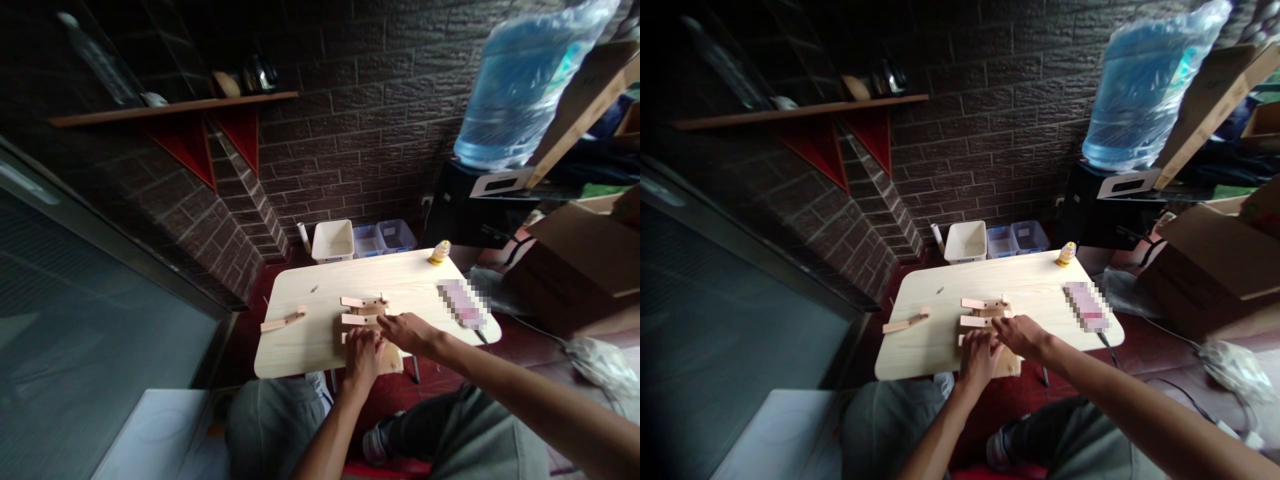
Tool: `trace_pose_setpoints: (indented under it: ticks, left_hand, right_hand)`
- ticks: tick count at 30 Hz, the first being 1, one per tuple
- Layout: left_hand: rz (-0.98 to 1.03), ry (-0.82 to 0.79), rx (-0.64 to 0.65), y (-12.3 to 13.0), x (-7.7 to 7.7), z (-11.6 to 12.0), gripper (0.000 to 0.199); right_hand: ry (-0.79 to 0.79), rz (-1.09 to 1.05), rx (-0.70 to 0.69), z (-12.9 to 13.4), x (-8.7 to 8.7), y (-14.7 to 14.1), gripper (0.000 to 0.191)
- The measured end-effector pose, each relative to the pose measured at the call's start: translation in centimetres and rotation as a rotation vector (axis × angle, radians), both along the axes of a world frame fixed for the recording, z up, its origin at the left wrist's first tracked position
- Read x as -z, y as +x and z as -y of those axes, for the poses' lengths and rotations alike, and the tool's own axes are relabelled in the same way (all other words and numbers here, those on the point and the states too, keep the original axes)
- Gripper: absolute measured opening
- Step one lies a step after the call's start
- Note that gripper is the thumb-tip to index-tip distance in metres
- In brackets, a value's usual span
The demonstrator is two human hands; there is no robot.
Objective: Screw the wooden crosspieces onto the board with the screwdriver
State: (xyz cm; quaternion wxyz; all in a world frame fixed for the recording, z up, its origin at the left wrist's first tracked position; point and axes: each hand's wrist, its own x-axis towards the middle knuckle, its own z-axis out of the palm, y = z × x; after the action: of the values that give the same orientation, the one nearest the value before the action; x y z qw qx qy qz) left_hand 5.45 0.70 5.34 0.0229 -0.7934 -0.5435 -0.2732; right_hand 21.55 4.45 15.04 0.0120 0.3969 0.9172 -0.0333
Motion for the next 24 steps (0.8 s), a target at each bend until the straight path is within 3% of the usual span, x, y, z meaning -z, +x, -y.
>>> trace_pose_setpoints:
  ticks: [5, 14, 17, 21, 24]
  left_hand:
    - [-0.005, 0.018, 0.004, 0.0, 0.1, 0.0, 0.011]
    - [-0.016, -0.017, 0.011, -0.3, 0.1, -0.1, 0.014]
    - [-0.027, -0.019, 0.0, -0.3, 0.3, 0.0, 0.015]
    - [-0.019, -0.005, 0.006, -0.4, 0.5, 0.0, 0.009]
    - [0.005, 0.002, 0.024, -0.4, 0.4, 0.0, 0.01]
  right_hand:
    - [0.043, 0.049, 0.101, 0.1, -0.1, -0.9, 0.028]
    - [0.013, 0.027, -0.073, 0.2, 0.0, 0.5, 0.025]
    - [0.01, 0.037, 0.004, 0.2, 0.1, -0.4, 0.02]
    - [0.014, 0.049, 0.142, 0.4, -0.1, -1.2, 0.029]
    - [0.006, 0.044, 0.148, 0.6, -0.4, -0.7, 0.034]
